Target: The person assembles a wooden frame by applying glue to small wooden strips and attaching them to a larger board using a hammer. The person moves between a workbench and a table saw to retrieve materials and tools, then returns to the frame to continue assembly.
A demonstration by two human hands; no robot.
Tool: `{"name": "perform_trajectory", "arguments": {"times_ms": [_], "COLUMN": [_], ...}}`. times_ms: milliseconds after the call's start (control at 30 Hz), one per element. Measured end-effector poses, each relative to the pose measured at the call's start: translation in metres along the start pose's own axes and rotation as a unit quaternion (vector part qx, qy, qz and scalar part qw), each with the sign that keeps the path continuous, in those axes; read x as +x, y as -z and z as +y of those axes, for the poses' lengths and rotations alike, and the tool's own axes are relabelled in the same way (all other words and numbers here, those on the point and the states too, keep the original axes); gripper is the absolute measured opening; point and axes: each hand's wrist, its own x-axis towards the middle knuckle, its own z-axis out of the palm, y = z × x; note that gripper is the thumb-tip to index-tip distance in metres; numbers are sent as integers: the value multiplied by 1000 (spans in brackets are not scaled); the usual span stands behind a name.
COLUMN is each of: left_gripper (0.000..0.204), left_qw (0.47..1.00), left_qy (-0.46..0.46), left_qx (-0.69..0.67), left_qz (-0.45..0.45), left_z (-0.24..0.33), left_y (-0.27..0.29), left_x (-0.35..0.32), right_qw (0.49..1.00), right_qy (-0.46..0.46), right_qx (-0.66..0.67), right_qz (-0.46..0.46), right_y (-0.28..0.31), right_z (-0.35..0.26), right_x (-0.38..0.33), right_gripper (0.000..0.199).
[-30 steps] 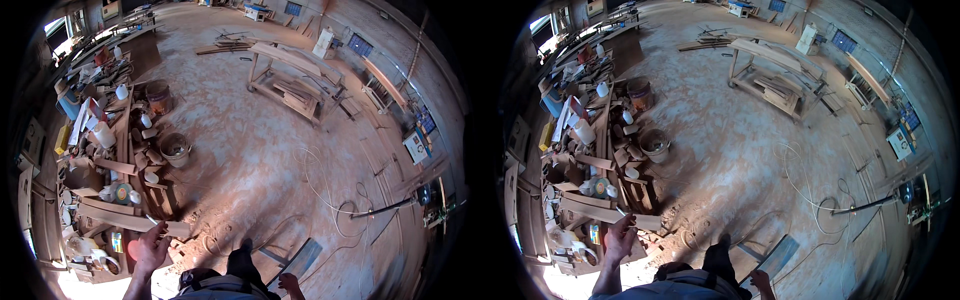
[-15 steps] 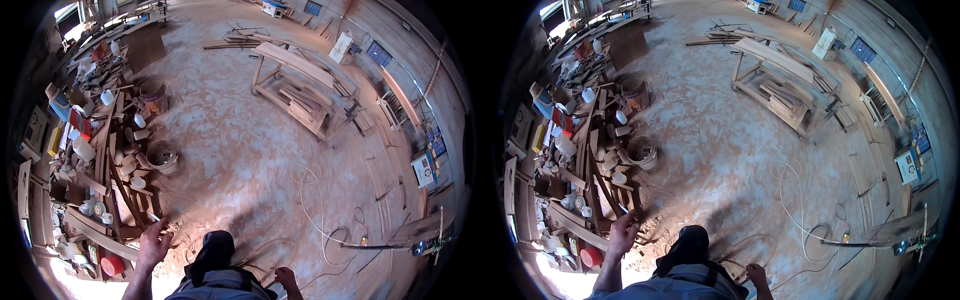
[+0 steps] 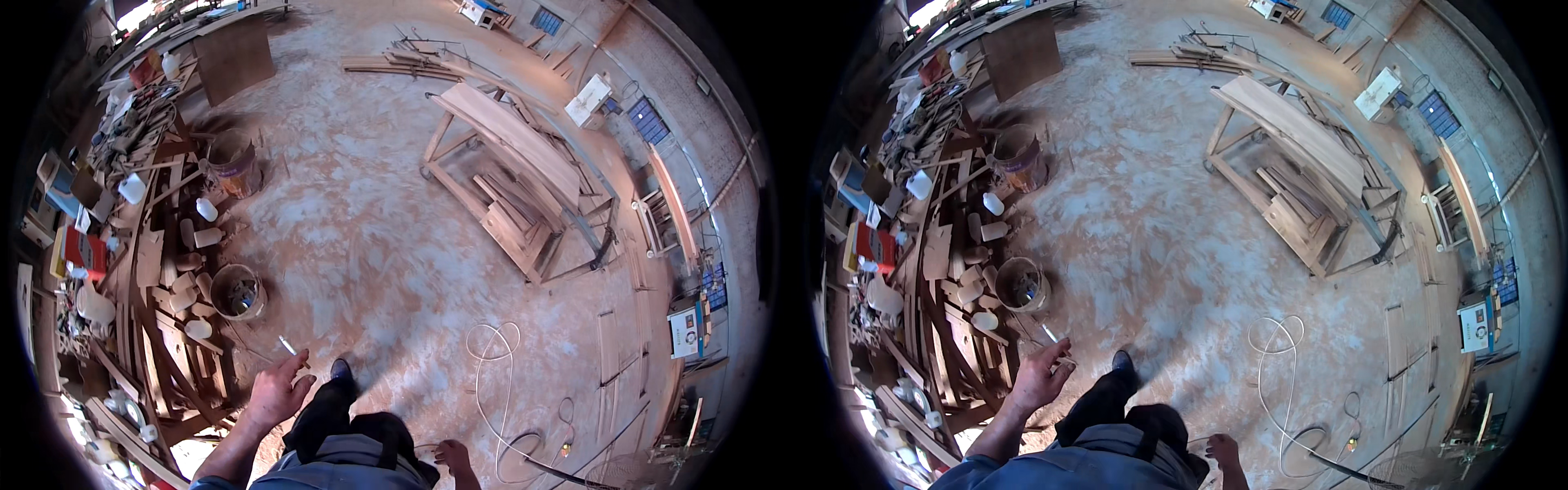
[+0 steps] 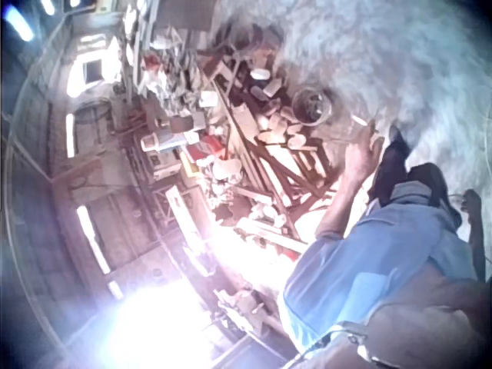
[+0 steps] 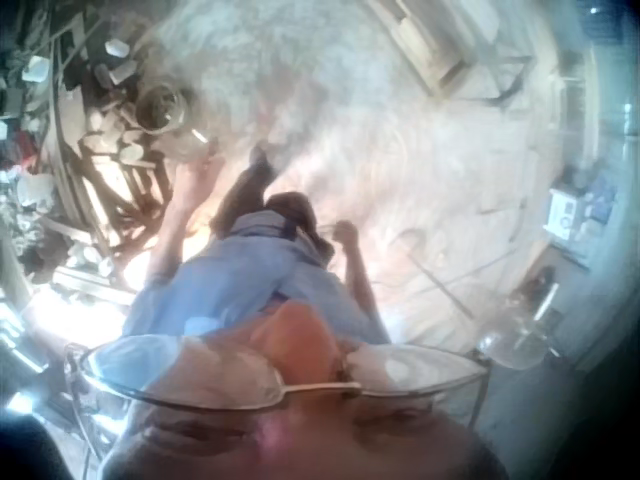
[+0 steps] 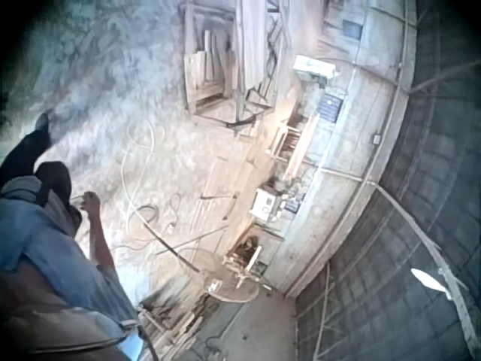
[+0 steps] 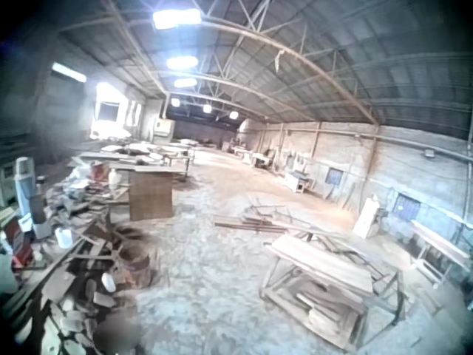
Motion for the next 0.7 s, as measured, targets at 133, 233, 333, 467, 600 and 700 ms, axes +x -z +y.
{"name": "perform_trajectory", "arguments": {"times_ms": [133, 233, 333, 467, 600, 700], "left_gripper": [42, 41, 38, 39, 40, 37], "left_qw": [997, 971, 942, 822, 780, 729], "left_qy": [70, 220, 248, 434, 477, 521], "left_qx": [16, -16, 62, -34, 38, 23], "left_qz": [32, 97, 216, 368, 403, 444], "left_z": [7, 7, 15, 60, 99, 124], "left_y": [22, 36, 37, -1, -54, -90], "left_x": [39, 44, 16, -48, -92, -124], "right_qw": [999, 992, 961, 902, 903, 860], "right_qy": [5, 12, 1, 68, 95, 156], "right_qx": [-51, -120, -254, -401, -410, -450], "right_qz": [-11, -42, -110, -146, -89, -183], "right_y": [-9, -6, -6, -28, -103, -185], "right_z": [-88, -163, -251, -392, -513, -544], "right_x": [46, 92, 161, 255, 285, 258], "right_gripper": [32, 33, 35, 13, 5, 7]}}
